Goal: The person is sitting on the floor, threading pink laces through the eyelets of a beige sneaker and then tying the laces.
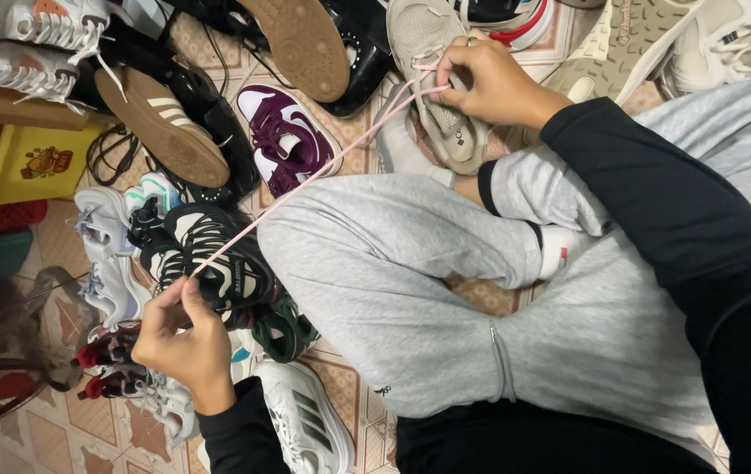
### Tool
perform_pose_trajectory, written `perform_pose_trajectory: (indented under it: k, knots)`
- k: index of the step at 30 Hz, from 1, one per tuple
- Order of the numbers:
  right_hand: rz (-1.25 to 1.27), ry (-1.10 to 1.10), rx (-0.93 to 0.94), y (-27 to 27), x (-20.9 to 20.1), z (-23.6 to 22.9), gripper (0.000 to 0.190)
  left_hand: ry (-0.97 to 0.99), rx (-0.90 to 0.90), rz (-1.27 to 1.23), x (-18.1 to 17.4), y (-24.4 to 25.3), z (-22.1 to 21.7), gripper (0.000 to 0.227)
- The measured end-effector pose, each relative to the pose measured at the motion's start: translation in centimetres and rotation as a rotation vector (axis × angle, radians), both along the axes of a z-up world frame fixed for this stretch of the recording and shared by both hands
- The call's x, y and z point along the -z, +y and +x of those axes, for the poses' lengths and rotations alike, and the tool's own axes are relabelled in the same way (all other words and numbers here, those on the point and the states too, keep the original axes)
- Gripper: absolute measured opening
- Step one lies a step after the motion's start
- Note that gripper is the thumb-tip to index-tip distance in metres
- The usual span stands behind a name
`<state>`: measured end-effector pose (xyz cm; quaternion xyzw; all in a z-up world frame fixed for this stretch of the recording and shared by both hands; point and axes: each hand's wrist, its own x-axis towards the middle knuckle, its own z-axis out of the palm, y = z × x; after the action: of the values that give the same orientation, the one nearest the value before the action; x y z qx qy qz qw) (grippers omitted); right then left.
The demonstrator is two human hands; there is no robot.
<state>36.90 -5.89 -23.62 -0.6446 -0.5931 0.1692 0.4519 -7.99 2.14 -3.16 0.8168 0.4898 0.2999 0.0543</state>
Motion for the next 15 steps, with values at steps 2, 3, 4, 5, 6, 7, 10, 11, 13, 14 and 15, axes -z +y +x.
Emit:
perform_pose_trajectory:
  k: [2, 3, 4, 5, 6, 7, 10, 11, 13, 14, 15]
  knots:
    - [0.021, -0.041, -0.007, 0.0, 0.3, -0.1, 0.020, -0.011, -0.011, 0.000, -0.2, -0.1, -0.1, 0.002]
    - [0.021, -0.039, -0.007, 0.0, 0.6, -0.1, 0.020, -0.009, -0.011, 0.001, -0.2, 0.0, -0.2, 0.002]
    - [-0.007, -0.038, 0.001, 0.0, 0.9, -0.1, 0.020, -0.026, -0.001, 0.007, -0.2, 0.1, -0.3, 0.002]
    - [-0.036, -0.038, 0.010, 0.0, 1.2, -0.1, 0.020, -0.044, 0.011, 0.012, -0.1, 0.2, -0.4, 0.003]
    - [-0.037, -0.036, 0.011, 0.0, 0.8, 0.1, 0.020, -0.042, 0.012, 0.012, -0.1, 0.4, -0.5, 0.003]
    - [0.008, -0.040, -0.029, -0.1, 0.6, 0.3, 0.020, -0.037, 0.010, 0.011, 0.0, 0.5, -0.6, 0.004]
    - [0.046, -0.047, -0.103, -0.3, 0.0, 0.9, 0.017, -0.030, 0.002, 0.013, 0.1, 0.9, -0.9, 0.005]
    - [0.040, -0.051, -0.136, -0.3, -0.1, 1.1, 0.015, -0.028, -0.002, 0.015, 0.2, 1.1, -0.9, 0.004]
    - [0.043, -0.050, -0.135, -0.4, -0.2, 1.2, 0.013, -0.013, -0.003, 0.029, 0.3, 1.4, -1.1, 0.004]
    - [0.047, -0.049, -0.134, -0.4, -0.2, 1.3, 0.011, 0.002, -0.004, 0.044, 0.4, 1.5, -1.2, 0.004]
    - [0.045, -0.048, -0.135, -0.4, -0.1, 1.2, 0.011, 0.003, -0.004, 0.042, 0.3, 1.5, -1.2, 0.004]
